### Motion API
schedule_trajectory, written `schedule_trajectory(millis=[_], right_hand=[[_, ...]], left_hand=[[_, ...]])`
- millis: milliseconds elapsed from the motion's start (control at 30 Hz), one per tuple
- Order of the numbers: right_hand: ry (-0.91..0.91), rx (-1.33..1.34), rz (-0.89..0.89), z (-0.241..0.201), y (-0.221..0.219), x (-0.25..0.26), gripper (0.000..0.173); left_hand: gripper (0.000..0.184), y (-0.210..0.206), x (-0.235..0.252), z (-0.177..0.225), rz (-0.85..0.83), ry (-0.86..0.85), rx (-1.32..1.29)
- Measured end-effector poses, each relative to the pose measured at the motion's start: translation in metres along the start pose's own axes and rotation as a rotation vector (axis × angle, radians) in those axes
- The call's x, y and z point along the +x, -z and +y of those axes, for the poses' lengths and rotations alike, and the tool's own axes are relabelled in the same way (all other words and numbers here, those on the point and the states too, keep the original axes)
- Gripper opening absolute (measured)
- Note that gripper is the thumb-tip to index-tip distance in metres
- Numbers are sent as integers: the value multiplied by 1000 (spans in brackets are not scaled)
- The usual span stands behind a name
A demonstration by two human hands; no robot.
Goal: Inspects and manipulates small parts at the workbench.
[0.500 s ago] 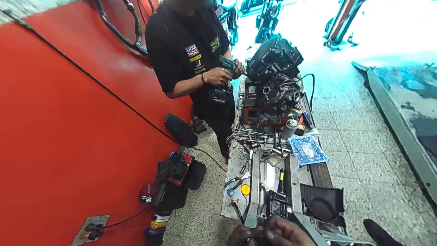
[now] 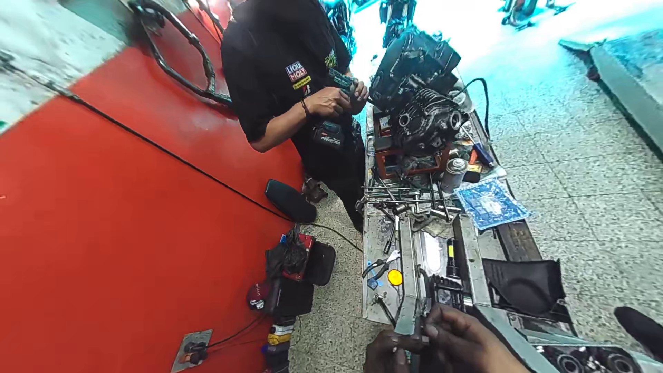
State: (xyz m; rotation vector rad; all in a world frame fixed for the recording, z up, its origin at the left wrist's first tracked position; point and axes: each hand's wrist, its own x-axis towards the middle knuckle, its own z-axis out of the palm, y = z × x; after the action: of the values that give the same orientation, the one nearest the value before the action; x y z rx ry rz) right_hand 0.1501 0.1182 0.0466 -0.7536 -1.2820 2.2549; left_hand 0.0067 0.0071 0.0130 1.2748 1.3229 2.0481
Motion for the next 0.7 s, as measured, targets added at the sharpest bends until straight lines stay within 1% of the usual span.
schedule_trajectory(millis=[33,167,233,700], right_hand=[[5,18,-1,1,1,0,5],[-19,56,-97,5,2,0,8],[-23,52,-111,5,2,1,10],[-35,65,-92,4,0,1,10]], left_hand=[[24,-1,0,1,-4,-1,3],[23,-1,0,0,10,-15,-10],[24,0,-2,-1,17,-8,-20],[22,-3,1,2,41,-24,2]])
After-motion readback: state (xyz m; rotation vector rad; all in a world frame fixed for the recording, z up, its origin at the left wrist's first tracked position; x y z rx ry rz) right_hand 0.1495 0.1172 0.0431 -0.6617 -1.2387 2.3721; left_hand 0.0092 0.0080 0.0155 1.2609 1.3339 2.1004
